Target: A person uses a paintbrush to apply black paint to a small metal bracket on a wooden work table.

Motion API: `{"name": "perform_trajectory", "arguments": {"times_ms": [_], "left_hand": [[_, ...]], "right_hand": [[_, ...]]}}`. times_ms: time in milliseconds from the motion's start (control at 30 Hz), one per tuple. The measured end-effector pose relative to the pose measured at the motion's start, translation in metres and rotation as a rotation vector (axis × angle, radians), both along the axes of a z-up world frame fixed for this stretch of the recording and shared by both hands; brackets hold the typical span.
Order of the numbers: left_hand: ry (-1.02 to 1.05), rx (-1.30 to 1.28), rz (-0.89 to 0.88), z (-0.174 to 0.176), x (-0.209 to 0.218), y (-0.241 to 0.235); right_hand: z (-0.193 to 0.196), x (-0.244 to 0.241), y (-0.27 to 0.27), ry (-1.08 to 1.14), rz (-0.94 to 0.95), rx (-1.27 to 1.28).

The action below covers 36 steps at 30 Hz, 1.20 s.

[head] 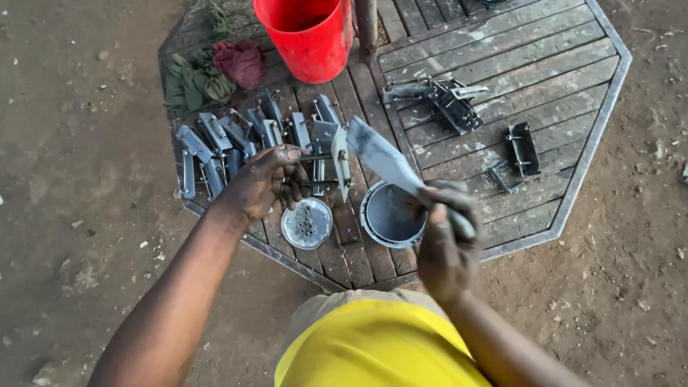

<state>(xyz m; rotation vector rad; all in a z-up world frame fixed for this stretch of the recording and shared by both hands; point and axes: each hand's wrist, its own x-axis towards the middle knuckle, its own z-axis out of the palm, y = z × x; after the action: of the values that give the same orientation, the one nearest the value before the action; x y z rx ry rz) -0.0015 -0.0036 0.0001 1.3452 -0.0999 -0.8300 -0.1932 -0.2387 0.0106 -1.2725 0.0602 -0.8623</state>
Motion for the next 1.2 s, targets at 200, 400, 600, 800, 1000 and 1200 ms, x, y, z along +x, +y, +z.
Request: {"name": "perform_trajectory", "arguments": {"times_ms": [200, 400, 600, 800, 1000, 1200], "left_hand": [[0.021, 0.024, 0.067, -0.009, 0.006, -0.001], [0.017, 0.046, 0.093, -0.015, 0.006, -0.001], [0.015, 0.022, 0.110, -0.017, 0.008, -0.005], [0.004, 0.059, 0.123, -0.023, 0.009, 0.001], [-0.007, 0.060, 0.141, -0.020, 0.010, 0.001], [-0.016, 0.070, 0.130, -0.019, 0.011, 0.005]], "right_hand": [[-0.016, -0.011, 0.011, 0.184, -0.042, -0.195], [0.015, 0.002, 0.007, 0.115, -0.130, -0.147], [0.019, 0.014, 0.018, 0.157, -0.113, -0.204], [0.023, 0.013, 0.011, 0.108, -0.198, -0.331], [0.020, 0.021, 0.016, 0.037, -0.079, -0.482], [0.018, 0.024, 0.002, 0.177, -0.129, -0.287]]}}
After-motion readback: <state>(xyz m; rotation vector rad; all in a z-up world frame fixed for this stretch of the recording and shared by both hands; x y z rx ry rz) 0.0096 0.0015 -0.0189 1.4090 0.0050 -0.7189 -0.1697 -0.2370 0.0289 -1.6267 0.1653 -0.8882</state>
